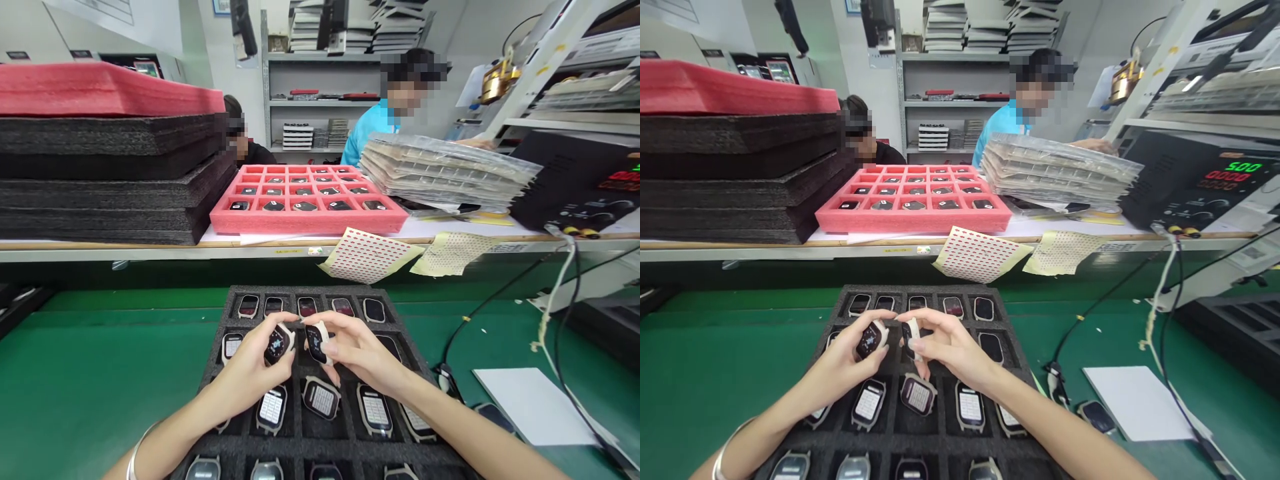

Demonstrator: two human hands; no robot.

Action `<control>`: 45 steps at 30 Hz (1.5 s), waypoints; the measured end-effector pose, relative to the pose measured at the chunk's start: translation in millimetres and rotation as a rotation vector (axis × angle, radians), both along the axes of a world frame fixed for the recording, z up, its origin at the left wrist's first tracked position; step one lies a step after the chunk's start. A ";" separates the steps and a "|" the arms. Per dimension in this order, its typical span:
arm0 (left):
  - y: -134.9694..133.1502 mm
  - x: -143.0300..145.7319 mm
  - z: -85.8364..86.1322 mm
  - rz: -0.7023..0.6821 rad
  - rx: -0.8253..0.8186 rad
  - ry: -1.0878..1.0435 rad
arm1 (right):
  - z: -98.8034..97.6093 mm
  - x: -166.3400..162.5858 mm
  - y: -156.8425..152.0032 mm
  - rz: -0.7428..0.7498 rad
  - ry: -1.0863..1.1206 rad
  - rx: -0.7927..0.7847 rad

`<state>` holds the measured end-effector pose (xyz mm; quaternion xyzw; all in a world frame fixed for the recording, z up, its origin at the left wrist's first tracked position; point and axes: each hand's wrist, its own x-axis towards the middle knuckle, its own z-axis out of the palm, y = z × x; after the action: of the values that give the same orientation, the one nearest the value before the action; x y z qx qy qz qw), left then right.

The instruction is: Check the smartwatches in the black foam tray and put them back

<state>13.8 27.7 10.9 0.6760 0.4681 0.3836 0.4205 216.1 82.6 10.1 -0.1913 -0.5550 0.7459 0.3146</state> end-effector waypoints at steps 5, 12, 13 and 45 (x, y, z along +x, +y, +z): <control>1.1 -0.2 -3.1 0.014 -0.004 0.000 | 0.3 0.7 -0.7 0.011 0.029 -0.041; -1.0 -1.3 -3.1 0.060 0.002 -0.037 | 1.6 1.7 -0.5 0.015 0.026 -0.028; -1.2 -1.5 -2.6 0.062 0.005 -0.041 | 1.8 2.0 -0.5 0.022 0.027 -0.026; 5.4 1.5 -4.2 -0.025 -0.269 -0.519 | -4.4 2.4 0.0 -0.162 -0.240 0.073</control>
<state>15.3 33.1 6.6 0.4991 0.3831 0.4729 0.6168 218.5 82.5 5.7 -0.3116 -0.5982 0.6691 0.3120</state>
